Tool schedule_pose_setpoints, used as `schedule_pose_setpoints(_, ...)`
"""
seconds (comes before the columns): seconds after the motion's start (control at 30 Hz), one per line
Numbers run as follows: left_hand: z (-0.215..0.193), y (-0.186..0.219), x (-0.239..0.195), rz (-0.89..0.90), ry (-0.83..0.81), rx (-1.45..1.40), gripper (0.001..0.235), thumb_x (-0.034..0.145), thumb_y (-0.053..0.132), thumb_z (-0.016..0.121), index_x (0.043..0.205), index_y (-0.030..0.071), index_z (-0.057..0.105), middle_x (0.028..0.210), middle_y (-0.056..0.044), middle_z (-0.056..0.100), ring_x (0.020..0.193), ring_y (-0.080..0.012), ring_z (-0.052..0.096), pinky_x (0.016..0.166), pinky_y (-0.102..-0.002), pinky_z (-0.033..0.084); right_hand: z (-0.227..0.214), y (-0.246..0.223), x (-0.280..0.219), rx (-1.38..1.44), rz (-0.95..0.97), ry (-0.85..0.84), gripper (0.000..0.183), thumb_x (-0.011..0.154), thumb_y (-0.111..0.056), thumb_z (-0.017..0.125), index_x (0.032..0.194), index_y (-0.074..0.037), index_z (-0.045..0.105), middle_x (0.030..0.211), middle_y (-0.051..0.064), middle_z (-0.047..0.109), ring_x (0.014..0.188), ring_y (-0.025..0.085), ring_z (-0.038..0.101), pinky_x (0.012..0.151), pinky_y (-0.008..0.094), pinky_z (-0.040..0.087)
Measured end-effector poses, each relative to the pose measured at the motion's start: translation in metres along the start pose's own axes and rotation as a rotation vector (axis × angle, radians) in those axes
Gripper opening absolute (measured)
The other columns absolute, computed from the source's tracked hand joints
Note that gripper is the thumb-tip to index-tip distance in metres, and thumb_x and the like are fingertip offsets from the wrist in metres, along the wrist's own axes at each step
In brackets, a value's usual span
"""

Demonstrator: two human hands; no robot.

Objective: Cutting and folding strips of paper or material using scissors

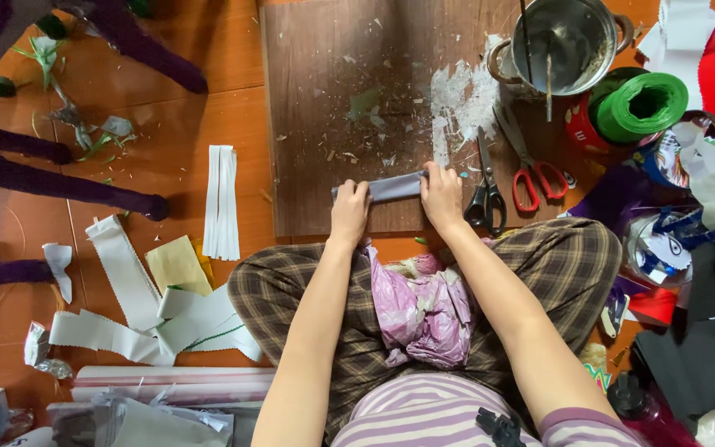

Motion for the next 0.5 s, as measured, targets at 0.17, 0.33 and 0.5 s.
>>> schedule_pose_setpoints(0.17,0.007,0.0,-0.002,0.033,0.006,-0.03,0.039,0.092,0.032,0.07,0.128,0.02,0.059,0.1,-0.005,0.052,0.095,-0.0242,0.058,0.084,-0.032,0.053,0.001,-0.002,-0.001,-0.04,-0.034,0.024,0.027,0.09,-0.029,0.069,0.114,-0.023,0.057,0.089,0.002,0.062,0.088,0.026,0.061,0.075,0.041,0.051)
schedule_pose_setpoints(0.33,0.02,-0.003,-0.005,0.047,0.039,0.014,0.04,0.093,0.036,0.067,0.13,0.022,0.062,0.099,-0.003,0.051,0.094,-0.0224,0.058,0.077,-0.03,0.055,0.0,-0.007,-0.001,-0.081,-0.108,0.077,0.021,0.093,-0.03,0.066,0.111,-0.023,0.057,0.099,0.002,0.054,0.094,0.026,0.058,0.072,0.039,0.049)
schedule_pose_setpoints(0.5,0.009,0.0,-0.001,0.051,0.13,0.01,0.03,0.101,0.025,0.056,0.129,0.02,0.067,0.093,-0.006,0.053,0.084,-0.0246,0.06,0.062,-0.034,0.057,-0.01,-0.056,-0.002,0.097,-0.491,0.167,0.007,0.099,-0.012,0.064,0.105,-0.009,0.065,0.1,0.016,0.059,0.098,0.035,0.06,0.08,0.041,0.05)
Point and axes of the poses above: each hand's wrist, its own x-axis towards the middle knuckle, its own z-axis out of the palm, y = z × x, the point moved 7 cm from there along x, towards the middle knuckle
